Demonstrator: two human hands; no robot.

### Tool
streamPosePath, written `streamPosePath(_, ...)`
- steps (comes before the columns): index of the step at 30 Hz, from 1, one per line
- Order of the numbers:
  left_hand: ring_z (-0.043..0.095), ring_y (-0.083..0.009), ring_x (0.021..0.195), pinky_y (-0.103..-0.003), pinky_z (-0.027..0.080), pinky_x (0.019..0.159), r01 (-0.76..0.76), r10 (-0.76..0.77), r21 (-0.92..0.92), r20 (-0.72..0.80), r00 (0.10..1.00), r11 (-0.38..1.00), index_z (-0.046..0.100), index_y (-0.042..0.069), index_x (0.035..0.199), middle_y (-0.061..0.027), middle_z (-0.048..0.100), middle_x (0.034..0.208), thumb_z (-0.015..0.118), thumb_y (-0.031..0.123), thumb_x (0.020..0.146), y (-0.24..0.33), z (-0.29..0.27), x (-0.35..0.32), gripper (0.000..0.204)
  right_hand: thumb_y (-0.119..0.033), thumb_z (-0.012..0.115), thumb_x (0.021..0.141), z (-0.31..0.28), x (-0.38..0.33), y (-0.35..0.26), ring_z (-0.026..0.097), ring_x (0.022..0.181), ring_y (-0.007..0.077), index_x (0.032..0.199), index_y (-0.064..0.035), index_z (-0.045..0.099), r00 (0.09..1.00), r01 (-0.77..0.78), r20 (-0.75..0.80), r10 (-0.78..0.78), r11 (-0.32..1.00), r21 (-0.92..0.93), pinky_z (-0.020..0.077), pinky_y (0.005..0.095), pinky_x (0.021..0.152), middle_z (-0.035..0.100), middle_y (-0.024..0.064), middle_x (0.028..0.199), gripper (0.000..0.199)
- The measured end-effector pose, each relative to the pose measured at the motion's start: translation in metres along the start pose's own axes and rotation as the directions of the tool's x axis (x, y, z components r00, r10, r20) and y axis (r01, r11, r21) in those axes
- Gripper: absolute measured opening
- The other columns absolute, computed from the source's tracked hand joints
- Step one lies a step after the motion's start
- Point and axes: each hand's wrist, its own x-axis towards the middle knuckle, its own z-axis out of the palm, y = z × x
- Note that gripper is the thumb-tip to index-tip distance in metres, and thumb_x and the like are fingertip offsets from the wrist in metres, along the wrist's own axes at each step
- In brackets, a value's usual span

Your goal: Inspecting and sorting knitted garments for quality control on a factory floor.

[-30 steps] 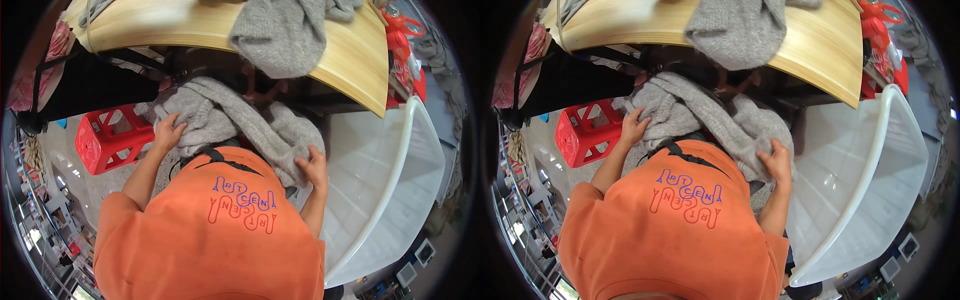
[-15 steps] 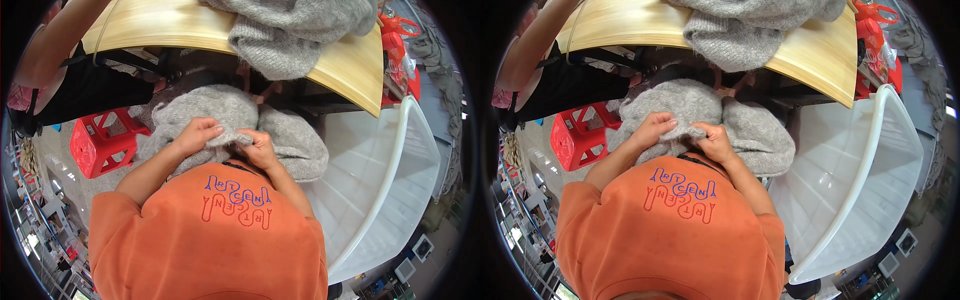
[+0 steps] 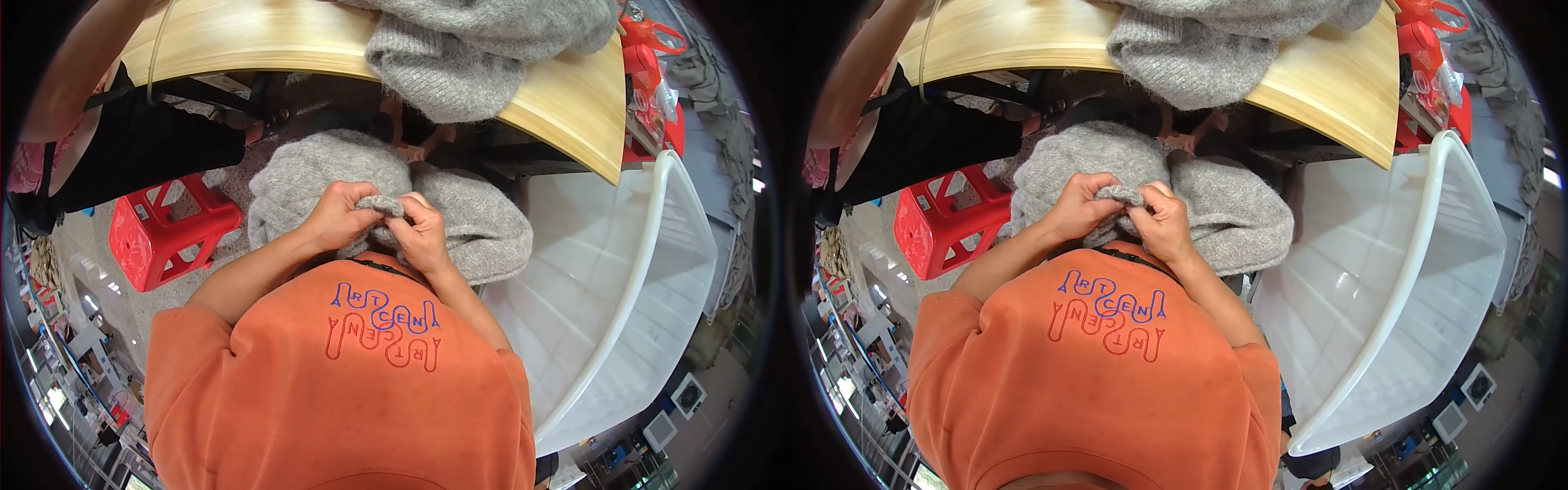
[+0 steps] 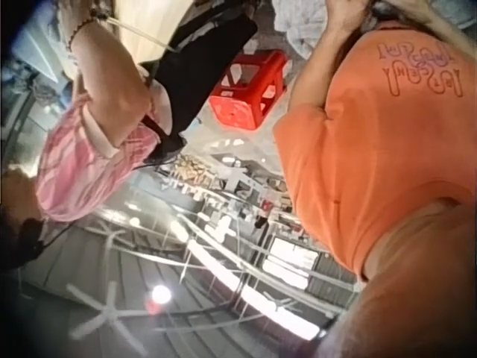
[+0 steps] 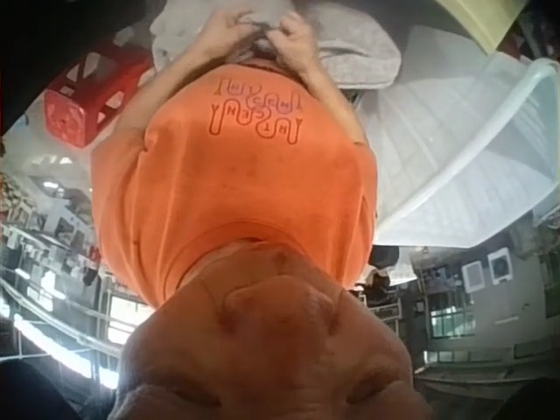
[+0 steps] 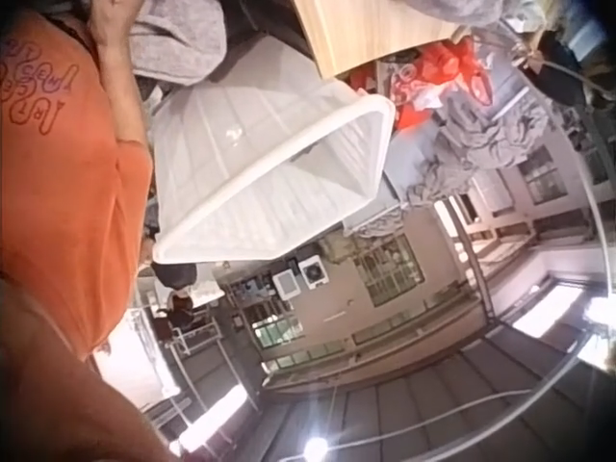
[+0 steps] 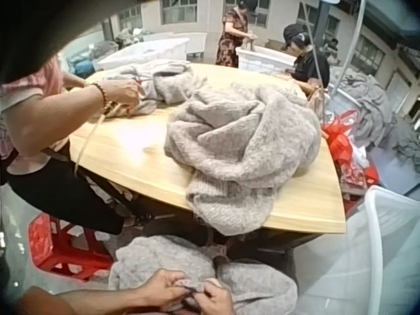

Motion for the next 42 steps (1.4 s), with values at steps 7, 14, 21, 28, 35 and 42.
streamPosePath(7,0.046,-0.0056,0.058,-0.025,0.039,0.052,-0.121,0.109,0.134,0.093,0.99,0.984,0.06,-0.002,0.084,-0.0021,0.055,0.063,0.06,0.004,0.075,-0.006,0.007,0.003,0.01,0.001,0.052,0.076,0.003,-0.007,0.006,0.048,0.065,0.0034,0.08,0.0018,0.061,0.928,-0.313,-0.027,0.372,0.817,0.484,0.0386,0.0194,0.056,0.057,-0.0018,0.072,0.01)
streamPosePath(14,0.054,-0.0183,0.056,-0.032,0.043,0.056,0.049,-0.041,-0.091,0.088,0.995,0.995,0.061,0.002,0.082,-0.0156,0.058,0.063,0.059,0.007,0.072,-0.013,0.011,0.007,0.012,0.003,0.052,0.075,0.0,-0.008,0.003,0.047,0.065,0.0024,0.084,0.0019,0.06,0.962,-0.224,-0.051,0.269,0.88,0.419,0.0375,0.0177,0.056,0.057,-0.0023,0.073,0.012)
streamPosePath(21,0.057,-0.0233,0.058,-0.032,0.044,0.056,-0.124,0.114,0.302,0.048,0.992,0.945,0.062,0.002,0.08,-0.0141,0.058,0.061,0.057,0.006,0.069,-0.022,0.015,0.015,0.013,0.001,0.052,0.076,-0.005,-0.011,0.003,0.047,0.066,0.0017,0.083,0.0013,0.06,0.947,-0.294,0.03,0.32,0.826,0.482,0.0373,0.0177,0.056,0.057,-0.0023,0.073,0.011)
streamPosePath(28,0.046,-0.0032,0.055,-0.022,0.038,0.048,-0.199,0.204,0.139,-0.028,0.978,0.97,0.06,0.0,0.076,0.0011,0.055,0.059,0.058,0.003,0.072,-0.011,0.01,0.001,0.005,0.0,0.052,0.077,-0.001,-0.008,0.005,0.046,0.065,0.0017,0.079,0.001,0.059,0.96,-0.269,0.043,0.278,0.863,0.427,0.0364,0.0177,0.055,0.057,-0.003,0.072,0.008)
streamPosePath(35,0.044,-0.0027,0.055,-0.022,0.035,0.046,-0.062,0.072,0.104,-0.086,0.994,0.993,0.06,0.0,0.076,0.0019,0.054,0.059,0.055,0.002,0.071,-0.018,0.018,0.005,0.007,-0.002,0.057,0.076,0.0,-0.013,0.009,0.042,0.06,0.0034,0.08,-0.0003,0.059,0.988,-0.116,-0.076,0.133,0.973,0.2,0.0354,0.0187,0.054,0.052,-0.0019,0.067,0.005)
streamPosePath(42,0.051,-0.0055,0.063,-0.02,0.042,0.055,0.008,-0.034,-0.281,-0.087,0.996,0.96,0.06,-0.001,0.081,-0.0017,0.06,0.072,0.056,-0.001,0.072,-0.027,0.005,0.011,0.01,-0.01,0.07,0.07,-0.018,-0.002,-0.012,0.051,0.058,0.0066,0.085,-0.0007,0.059,0.827,-0.505,0.274,0.491,0.863,-0.021,0.0408,0.0255,0.049,0.056,0.003,0.065,0.021)
